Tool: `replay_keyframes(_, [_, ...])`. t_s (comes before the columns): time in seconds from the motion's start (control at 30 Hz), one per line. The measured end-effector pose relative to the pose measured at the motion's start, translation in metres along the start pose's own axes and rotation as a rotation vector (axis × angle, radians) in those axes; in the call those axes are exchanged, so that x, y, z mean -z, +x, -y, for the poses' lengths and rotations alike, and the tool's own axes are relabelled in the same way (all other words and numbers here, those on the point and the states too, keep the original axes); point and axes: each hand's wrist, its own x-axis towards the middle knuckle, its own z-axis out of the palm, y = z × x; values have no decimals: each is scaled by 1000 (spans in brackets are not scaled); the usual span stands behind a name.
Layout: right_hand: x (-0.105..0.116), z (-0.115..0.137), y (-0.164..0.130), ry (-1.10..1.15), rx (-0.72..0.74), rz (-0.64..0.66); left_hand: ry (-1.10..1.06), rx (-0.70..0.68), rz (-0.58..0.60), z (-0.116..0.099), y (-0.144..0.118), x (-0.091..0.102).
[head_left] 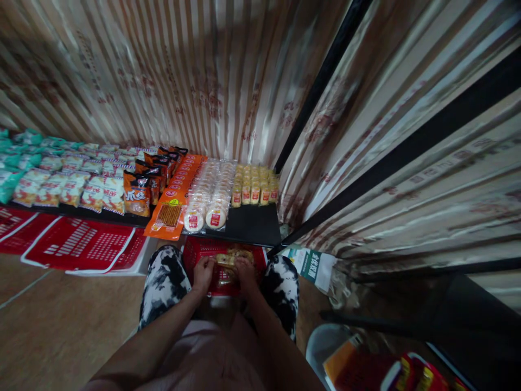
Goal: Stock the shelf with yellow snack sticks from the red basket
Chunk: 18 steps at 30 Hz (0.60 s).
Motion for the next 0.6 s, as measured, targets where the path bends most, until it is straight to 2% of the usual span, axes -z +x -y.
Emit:
replay_keyframes(0.33, [10, 14, -17, 235, -130, -9, -48, -90, 27, -10, -3, -5])
replay_keyframes(0.6, [23, 22, -25, 299, -184, 152, -64, -105, 37, -26, -7, -6])
